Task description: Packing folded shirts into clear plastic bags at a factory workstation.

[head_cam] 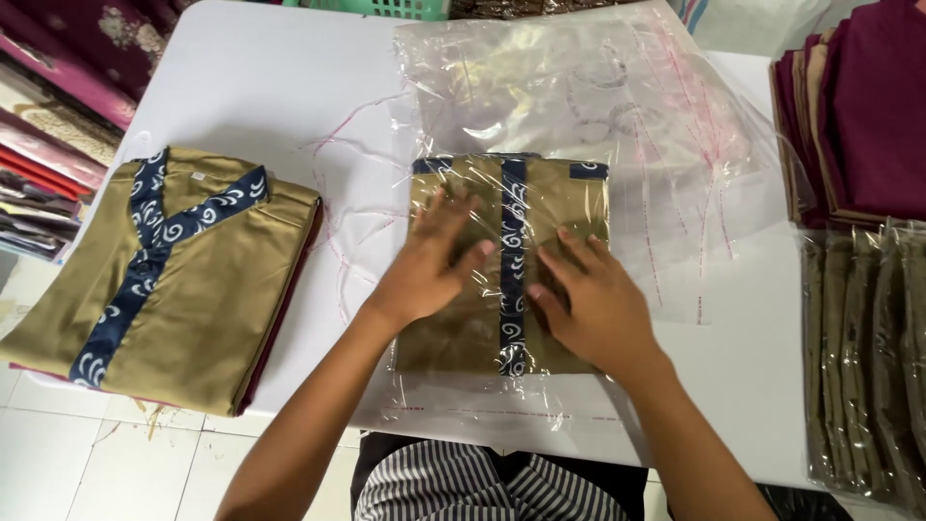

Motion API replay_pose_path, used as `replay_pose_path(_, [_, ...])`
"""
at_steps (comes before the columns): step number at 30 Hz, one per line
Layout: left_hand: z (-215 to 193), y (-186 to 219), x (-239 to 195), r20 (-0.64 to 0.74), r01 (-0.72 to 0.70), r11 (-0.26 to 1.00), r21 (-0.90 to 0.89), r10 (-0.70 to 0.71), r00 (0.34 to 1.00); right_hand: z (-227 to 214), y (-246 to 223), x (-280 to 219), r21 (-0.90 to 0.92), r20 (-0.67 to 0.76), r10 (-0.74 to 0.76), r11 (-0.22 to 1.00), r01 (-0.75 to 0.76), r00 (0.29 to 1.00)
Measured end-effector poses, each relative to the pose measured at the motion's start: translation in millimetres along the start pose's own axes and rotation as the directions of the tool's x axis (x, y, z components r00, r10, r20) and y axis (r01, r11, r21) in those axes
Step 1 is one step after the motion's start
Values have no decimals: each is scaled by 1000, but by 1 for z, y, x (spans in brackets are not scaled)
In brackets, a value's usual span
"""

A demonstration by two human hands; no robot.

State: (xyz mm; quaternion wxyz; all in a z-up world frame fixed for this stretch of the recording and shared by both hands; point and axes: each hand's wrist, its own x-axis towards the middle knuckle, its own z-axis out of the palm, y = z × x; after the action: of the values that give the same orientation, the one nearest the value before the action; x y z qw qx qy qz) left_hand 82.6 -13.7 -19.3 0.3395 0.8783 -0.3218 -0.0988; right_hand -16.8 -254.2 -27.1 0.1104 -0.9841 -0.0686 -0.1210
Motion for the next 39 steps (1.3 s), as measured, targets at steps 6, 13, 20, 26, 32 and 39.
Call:
replay_pose_path(6, [26,-38,-33,-433,447,878,170,-341,834,6,51,78,28,-190,-80,996,87,979])
replay_pose_path(13, [67,-28,-33,-473,646,662,381,-460,751,32,1,181,146,-160,-465,861,487,871])
replay_pose_path(20, [83,9,-26,-608,748,549,374,-463,645,44,-58,200,32,361,-662,713,701,657])
replay_pose_path(26, [79,16,-27,-572,729,605,321,-490,658,34,-60,220,23,381,-671,694,719,636])
replay_pose_path(32, [11,65,-35,-193,711,703,1,-698,690,-30,-45,220,147,403,-645,746,649,650])
replay_pose_path(39, [-73,89,-36,41,505,863,14,-505,862,-150,-20,169,-63,478,-421,859,508,771])
